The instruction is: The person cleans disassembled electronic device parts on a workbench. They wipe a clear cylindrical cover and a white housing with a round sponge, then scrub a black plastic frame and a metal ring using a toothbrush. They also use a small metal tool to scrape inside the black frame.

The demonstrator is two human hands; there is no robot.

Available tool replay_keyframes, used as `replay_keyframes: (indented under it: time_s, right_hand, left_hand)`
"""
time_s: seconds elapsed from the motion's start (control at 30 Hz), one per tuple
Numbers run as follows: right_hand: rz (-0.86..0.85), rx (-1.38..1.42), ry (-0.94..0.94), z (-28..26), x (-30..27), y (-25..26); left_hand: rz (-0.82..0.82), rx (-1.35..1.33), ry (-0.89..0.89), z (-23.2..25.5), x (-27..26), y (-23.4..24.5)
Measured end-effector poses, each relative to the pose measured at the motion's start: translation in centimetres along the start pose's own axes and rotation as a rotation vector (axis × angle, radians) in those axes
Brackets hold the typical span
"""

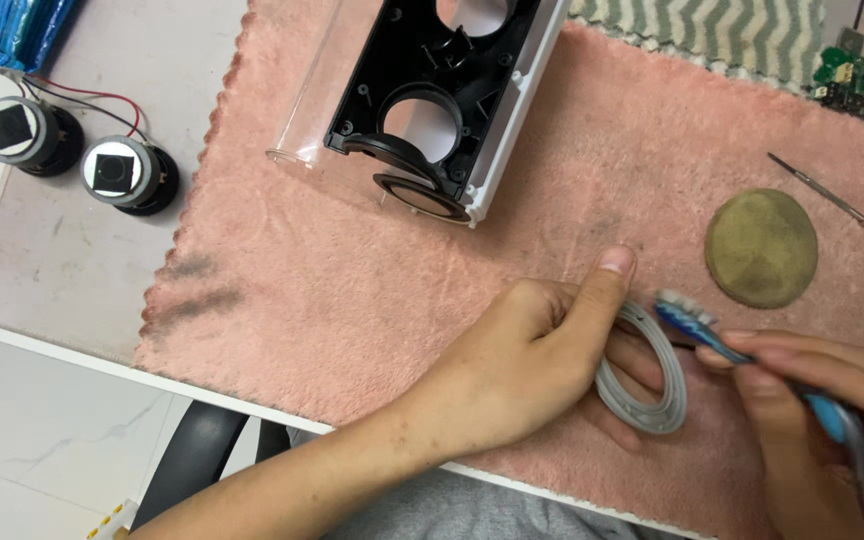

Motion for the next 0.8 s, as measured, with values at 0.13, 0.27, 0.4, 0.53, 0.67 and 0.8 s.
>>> replay_keyframes:
  time_s: [0.13,0.27,0.4,0.53,0.67,0.8]
  right_hand:
    - [0.305,0.054,-0.222,-0.7,-1.2,-0.3]
    - [0.276,0.101,-0.207,0.2,-1.4,-0.7]
    - [0.302,0.134,-0.187,1.2,-1.7,-0.9]
    - [0.284,0.058,-0.213,-0.3,-1.0,-0.6]
    - [0.267,0.083,-0.187,1.8,-1.6,-0.6]
    - [0.289,0.119,-0.263,1.6,-1.5,-0.7]
  left_hand:
    - [0.012,0.04,-0.001,0.3,-0.3,0.2]
    - [0.023,0.065,0.003,0.4,-0.4,0.3]
    - [0.025,0.033,-0.011,0.4,-0.3,0.2]
    - [0.026,0.092,-0.044,0.6,-0.3,0.3]
    - [-0.003,0.007,-0.064,0.4,-0.2,0.1]
    - [0.01,-0.021,-0.019,0.3,-0.3,0.1]
Point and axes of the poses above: each hand's wrist, its own x-axis towards the middle knuckle, its own y-axis out of the back of the hand, z = x × y, the point moved 8 cm from there along x, towards the middle knuckle, and after that the axes turned 4 degrees about -z, right-handed, at the moved point
